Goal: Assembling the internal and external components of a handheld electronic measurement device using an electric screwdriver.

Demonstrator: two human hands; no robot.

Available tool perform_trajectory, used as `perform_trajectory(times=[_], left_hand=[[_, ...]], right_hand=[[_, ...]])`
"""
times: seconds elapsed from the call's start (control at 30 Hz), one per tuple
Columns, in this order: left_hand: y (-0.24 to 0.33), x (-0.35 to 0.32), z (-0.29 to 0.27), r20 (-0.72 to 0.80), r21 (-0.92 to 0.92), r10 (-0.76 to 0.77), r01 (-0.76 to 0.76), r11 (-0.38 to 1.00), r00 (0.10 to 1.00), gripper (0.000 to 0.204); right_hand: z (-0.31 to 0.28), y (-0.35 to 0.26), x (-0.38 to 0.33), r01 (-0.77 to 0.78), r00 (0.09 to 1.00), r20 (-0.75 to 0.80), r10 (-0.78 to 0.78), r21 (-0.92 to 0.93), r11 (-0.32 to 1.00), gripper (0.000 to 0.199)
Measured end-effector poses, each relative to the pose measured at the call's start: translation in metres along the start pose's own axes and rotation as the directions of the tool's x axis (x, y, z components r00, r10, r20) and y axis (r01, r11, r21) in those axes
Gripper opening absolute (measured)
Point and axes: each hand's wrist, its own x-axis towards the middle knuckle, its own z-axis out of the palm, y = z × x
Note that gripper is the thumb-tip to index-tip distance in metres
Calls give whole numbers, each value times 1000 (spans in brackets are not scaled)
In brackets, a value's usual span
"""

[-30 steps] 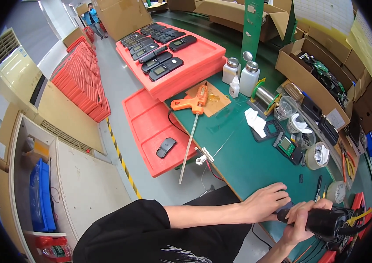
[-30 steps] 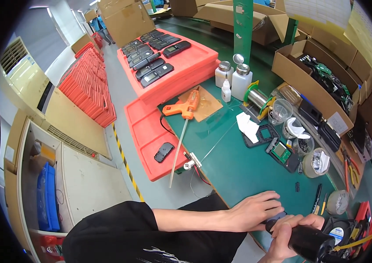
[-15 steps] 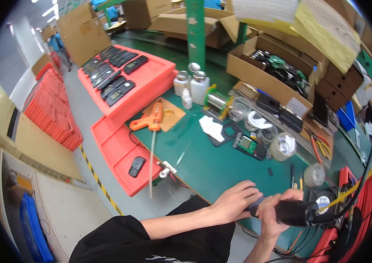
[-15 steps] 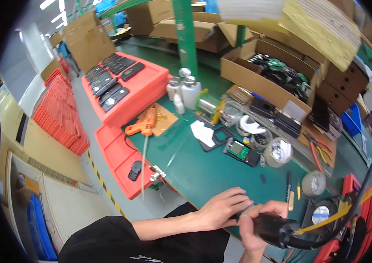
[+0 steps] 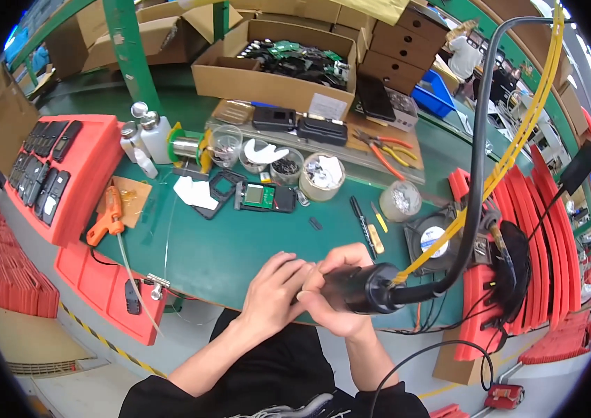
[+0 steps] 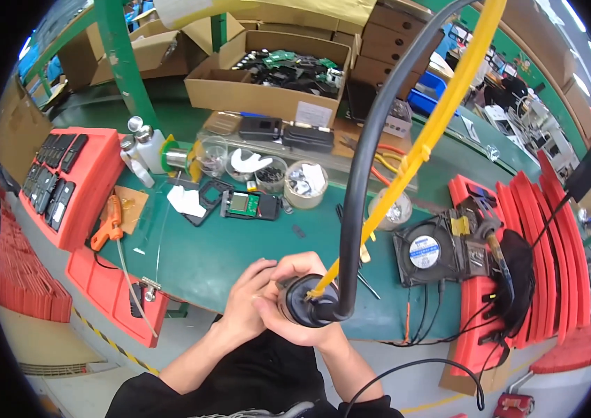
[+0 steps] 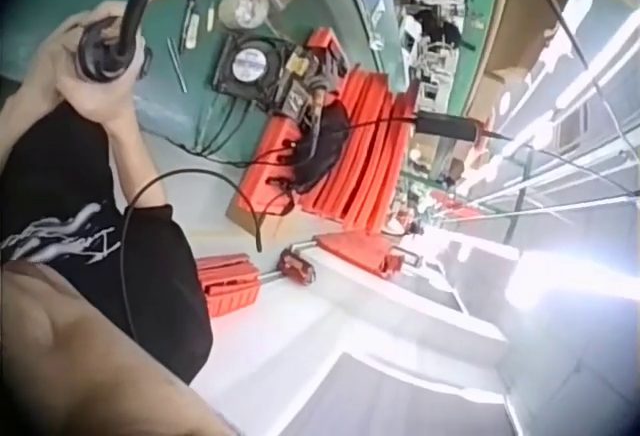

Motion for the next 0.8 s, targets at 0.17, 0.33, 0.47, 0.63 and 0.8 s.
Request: perform_trajectory(times=[0.17,0.33,0.47,0.63,0.8], left_hand=[[-2,0,1,-7,25,1,0,1000,1000,62],[1,2,4,-22,10,-40,41,999,999,56],[5,1,4,-54,-8,-40,40,999,998,47],[11,2,3,-64,-34,-25,23,999,998,39],[16,0,2,-37,-28,-17,16,999,999,39]], right_hand=[[-3,7,-2,64,998,10,-63,-53,997,48],[-3,10,5,50,999,3,-50,-98,994,47],[-5,11,5,-16,1000,-12,16,5,1000,44],[3,-8,9,6,1000,-24,-5,28,1000,39],[1,-12,7,-9,999,-51,8,-11,1000,37]])
